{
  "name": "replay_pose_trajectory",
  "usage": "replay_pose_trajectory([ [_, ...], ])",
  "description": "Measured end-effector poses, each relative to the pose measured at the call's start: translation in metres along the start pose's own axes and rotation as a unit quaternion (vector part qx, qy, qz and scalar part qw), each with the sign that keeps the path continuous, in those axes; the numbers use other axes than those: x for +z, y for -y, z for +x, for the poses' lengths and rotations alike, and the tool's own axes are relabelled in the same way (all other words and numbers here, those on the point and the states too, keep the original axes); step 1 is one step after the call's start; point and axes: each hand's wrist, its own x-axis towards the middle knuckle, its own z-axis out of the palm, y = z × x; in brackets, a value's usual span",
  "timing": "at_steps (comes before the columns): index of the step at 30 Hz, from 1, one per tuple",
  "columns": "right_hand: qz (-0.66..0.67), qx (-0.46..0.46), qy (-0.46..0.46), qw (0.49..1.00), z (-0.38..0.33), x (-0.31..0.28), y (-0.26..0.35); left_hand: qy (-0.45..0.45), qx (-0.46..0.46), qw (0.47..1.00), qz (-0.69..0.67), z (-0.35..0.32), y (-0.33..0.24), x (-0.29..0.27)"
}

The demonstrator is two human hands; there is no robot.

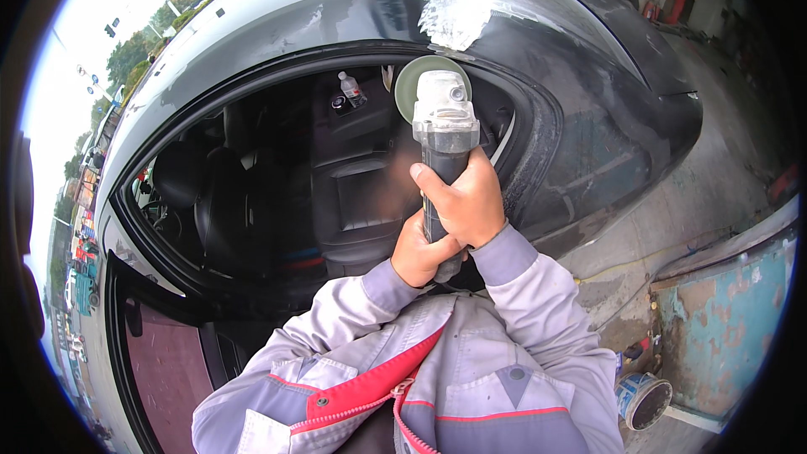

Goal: The person uses an angle grinder to remove paint from the exterior and interior edges of a black car door, then switches to an air blow gun to clear debris from the door frame and interior. The door is opened and closed during the process.

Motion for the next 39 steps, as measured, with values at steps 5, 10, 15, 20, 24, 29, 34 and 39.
replay_pose_trajectory([
  [5, -0.003, 0.000, -0.004, 1.000, -0.001, -0.008, -0.002, 0.004, -0.001, 1.000, 0.010, 0.001, 0.005, 0.007],
  [10, -0.004, 0.002, 0.001, 1.000, 0.002, -0.006, 0.001, -0.002, -0.004, 1.000, 0.004, 0.002, 0.001, 0.006],
  [15, 0.024, 0.046, -0.004, 0.999, 0.002, -0.006, 0.006, 0.008, -0.002, 1.000, 0.011, 0.005, -0.004, 0.004],
  [20, 0.017, 0.010, 0.002, 1.000, 0.006, -0.009, 0.002, -0.003, -0.013, 1.000, 0.003, 0.009, -0.001, 0.008],
  [24, 0.017, 0.023, -0.004, 1.000, 0.007, -0.016, 0.000, 0.001, -0.006, 1.000, 0.008, 0.012, 0.001, 0.013],
  [29, 0.038, 0.033, -0.006, 0.999, 0.004, -0.027, 0.003, 0.020, -0.001, 0.999, 0.032, 0.016, 0.004, 0.018],
  [34, 0.023, 0.010, -0.007, 1.000, 0.008, -0.029, -0.003, 0.007, -0.011, 1.000, 0.011, 0.018, 0.007, 0.023],
  [39, 0.015, 0.020, -0.024, 0.999, 0.007, -0.041, -0.005, 0.016, -0.010, 1.000, 0.018, 0.023, 0.008, 0.030],
])
